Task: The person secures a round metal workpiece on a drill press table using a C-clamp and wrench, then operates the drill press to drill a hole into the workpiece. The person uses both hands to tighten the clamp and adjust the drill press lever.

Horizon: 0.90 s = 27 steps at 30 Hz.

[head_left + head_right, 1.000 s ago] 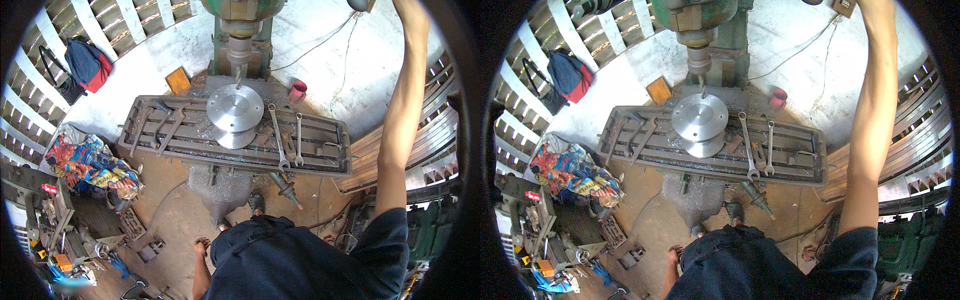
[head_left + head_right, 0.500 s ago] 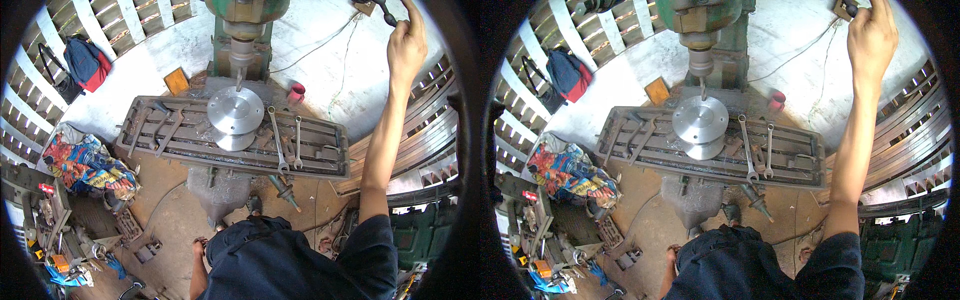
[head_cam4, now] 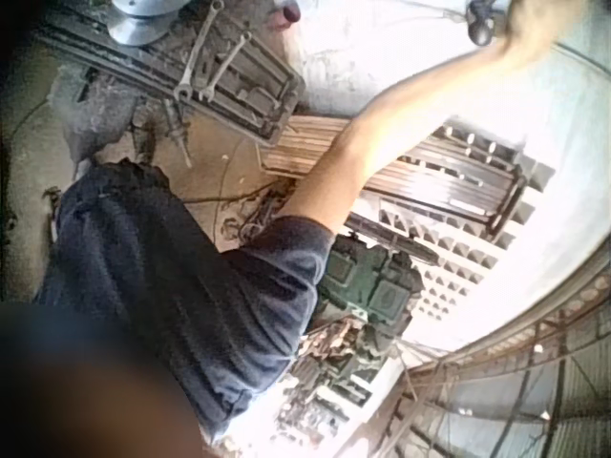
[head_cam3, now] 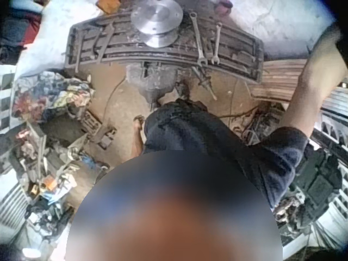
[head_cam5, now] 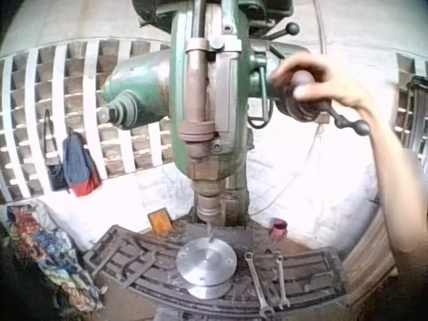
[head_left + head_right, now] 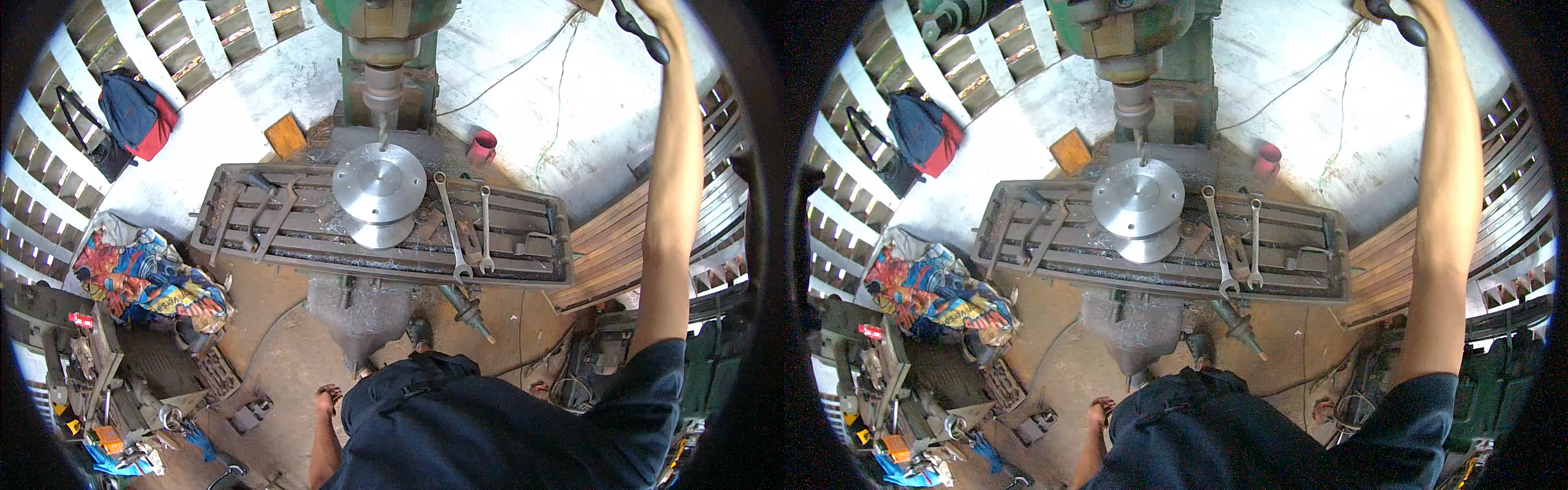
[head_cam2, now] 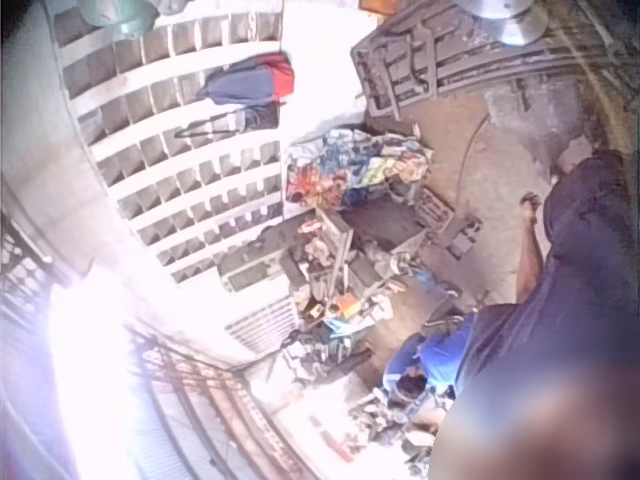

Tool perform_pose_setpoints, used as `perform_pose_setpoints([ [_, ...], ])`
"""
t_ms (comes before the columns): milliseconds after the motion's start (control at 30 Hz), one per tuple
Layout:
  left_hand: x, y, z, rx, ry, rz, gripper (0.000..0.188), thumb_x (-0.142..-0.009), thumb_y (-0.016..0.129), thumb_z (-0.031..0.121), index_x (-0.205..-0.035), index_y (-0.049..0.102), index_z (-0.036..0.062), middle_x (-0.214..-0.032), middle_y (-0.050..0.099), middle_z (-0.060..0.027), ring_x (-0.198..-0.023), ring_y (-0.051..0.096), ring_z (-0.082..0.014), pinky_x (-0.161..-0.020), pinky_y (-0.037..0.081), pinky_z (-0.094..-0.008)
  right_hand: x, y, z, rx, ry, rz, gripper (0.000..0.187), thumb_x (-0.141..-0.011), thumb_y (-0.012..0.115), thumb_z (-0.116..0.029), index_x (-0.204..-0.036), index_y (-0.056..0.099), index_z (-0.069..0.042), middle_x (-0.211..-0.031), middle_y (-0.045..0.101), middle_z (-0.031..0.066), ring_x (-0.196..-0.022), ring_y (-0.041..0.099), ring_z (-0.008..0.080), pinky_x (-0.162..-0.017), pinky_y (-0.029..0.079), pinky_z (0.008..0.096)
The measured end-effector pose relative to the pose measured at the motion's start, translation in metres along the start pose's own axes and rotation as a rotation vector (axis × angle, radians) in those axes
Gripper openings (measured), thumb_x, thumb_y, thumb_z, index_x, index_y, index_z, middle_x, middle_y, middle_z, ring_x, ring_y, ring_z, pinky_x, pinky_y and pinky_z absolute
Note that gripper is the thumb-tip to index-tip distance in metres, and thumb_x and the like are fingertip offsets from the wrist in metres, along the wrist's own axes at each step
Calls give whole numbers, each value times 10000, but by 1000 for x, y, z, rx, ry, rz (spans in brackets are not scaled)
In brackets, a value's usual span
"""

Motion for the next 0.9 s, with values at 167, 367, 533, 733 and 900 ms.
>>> perform_pose_setpoints([
  [167,6,-2,-19,-6,-57,51,239,-941,414,6,-1081,604,-31,-924,690,-182,-813,690,-288,-741,593,-401,14,17,33,-437,145,116,245,-831,756,-72,-1016,597,-54,-850,623,21,-732,578,78,-603,459,218],
  [367,8,-11,-36,-6,-110,64,238,-928,415,-5,-1071,604,-31,-918,690,-180,-798,684,-282,-727,583,-392,24,1,37,-323,136,456,190,-857,721,-90,-988,584,-84,-851,575,-20,-705,543,47,-603,422,192],
  [533,14,-10,-24,12,-44,40,233,-915,422,-15,-1064,600,-33,-936,691,-186,-820,684,-289,-734,587,-399,27,-2,36,-394,18,583,174,-877,712,-82,-995,585,-76,-813,574,-13,-673,538,47,-590,416,181],
  [733,21,-5,-12,19,-38,84,238,-920,415,-24,-1080,591,-35,-954,693,-191,-841,689,-294,-739,594,-406,47,-8,45,-367,74,868,170,-912,698,-107,-1037,587,-72,-770,577,19,-660,530,66,-581,426,183],
  [900,19,-5,-17,-10,-49,62,251,-930,402,-22,-1102,584,-34,-964,691,-190,-854,691,-294,-757,593,-402,58,-12,55,-469,27,976,214,-943,685,-133,-1114,572,-71,-787,596,36,-657,540,88,-584,450,196],
])
Point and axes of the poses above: each hand's wrist, its own x-axis away from the middle knuckle, its own y-axis out of the palm, z = x × y, the point moved 9 cm from there along -x, towards the middle knuckle
